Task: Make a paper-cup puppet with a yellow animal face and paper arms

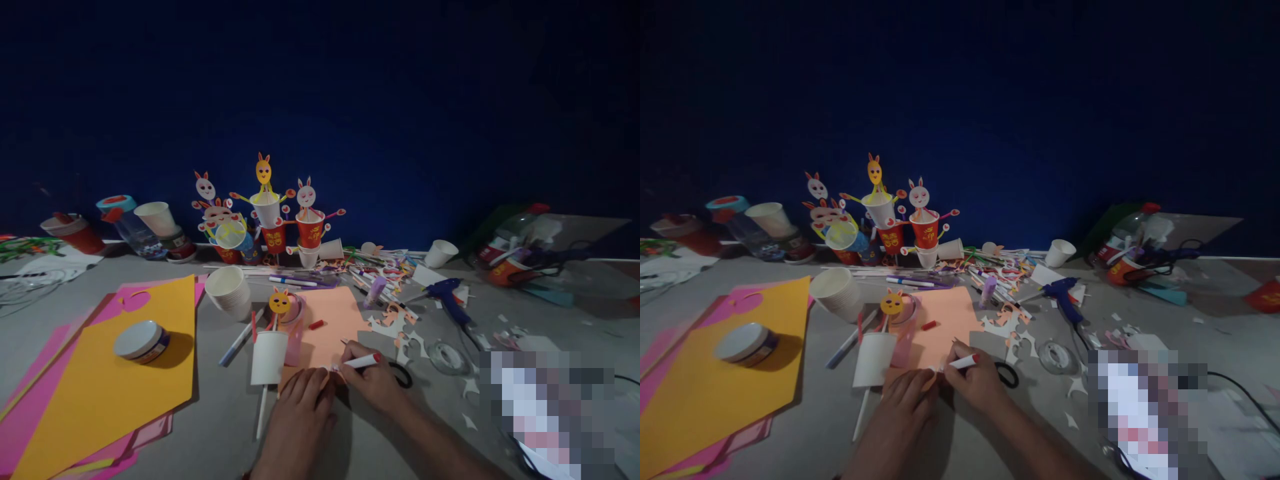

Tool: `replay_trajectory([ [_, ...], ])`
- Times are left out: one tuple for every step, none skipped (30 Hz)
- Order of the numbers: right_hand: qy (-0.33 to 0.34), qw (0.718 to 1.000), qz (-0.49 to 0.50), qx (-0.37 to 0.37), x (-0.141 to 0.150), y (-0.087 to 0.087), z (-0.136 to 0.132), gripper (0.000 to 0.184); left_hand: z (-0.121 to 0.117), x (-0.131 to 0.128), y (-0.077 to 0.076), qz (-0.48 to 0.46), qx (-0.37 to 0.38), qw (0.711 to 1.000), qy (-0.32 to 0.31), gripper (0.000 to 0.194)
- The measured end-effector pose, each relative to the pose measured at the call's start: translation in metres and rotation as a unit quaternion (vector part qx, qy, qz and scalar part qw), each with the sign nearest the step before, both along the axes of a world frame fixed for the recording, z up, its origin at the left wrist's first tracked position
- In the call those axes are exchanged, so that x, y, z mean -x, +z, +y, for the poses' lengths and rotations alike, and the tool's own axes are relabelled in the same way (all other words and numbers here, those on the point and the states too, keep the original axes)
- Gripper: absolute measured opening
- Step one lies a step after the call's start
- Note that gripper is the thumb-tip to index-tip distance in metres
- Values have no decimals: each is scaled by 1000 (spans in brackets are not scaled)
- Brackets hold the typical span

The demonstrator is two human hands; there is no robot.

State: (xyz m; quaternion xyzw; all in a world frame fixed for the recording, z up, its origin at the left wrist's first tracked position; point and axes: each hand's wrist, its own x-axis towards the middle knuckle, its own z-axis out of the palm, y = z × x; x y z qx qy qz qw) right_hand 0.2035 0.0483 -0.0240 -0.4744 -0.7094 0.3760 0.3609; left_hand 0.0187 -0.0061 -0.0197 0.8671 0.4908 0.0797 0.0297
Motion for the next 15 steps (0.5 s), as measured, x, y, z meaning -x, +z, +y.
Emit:
replay_trajectory([
  [3, 1000, 0, 0, 0, 0, 0, 13, 0, 0, -1, -1, 2, 1000, -1, 41],
  [5, 1000, -1, 1, 0, 0, 0, 13, 0, 0, -1, -2, 3, 1000, -1, 40],
  [5, 1000, -1, 2, 0, 0, 1, 14, 0, -1, -1, -1, 3, 1000, -1, 40],
  [5, 1000, -1, 3, 0, 0, 1, 15, 0, -1, -1, -2, 2, 1000, 0, 42],
  [4, 1000, 0, 4, 0, 0, 1, 15, 0, -1, -1, -2, 3, 1000, 0, 45],
  [4, 1000, 0, 4, 0, 0, 1, 15, 0, -1, 0, -3, 4, 1000, 2, 48],
  [4, 1000, 1, 4, 0, 0, 1, 14, 0, -1, 1, -3, 6, 1000, 2, 49],
  [4, 1000, 0, 3, 0, 0, 1, 14, 0, -1, 2, -2, 8, 1000, 2, 48],
  [5, 1000, 0, 3, 0, 1, 1, 15, 0, -1, 3, 0, 10, 1000, 2, 47],
  [6, 1000, -1, 3, 0, 1, 1, 15, 0, -1, 4, 1, 10, 1000, 1, 45],
  [5, 1000, -3, 4, 0, 2, 1, 15, 0, -1, 5, 2, 10, 1000, 1, 44],
  [4, 1000, -4, 4, 0, 2, 0, 15, 0, -1, 5, 1, 12, 1000, 1, 44],
  [2, 1000, -5, 4, 1, 3, 0, 15, 0, -1, 5, 0, 14, 1000, 2, 44],
  [1, 1000, -6, 4, 1, 3, 0, 15, 0, -1, 5, -1, 16, 1000, 4, 43],
  [0, 1000, -6, 4, 1, 3, 0, 15, 0, -1, 5, -1, 18, 1000, 4, 43],
])
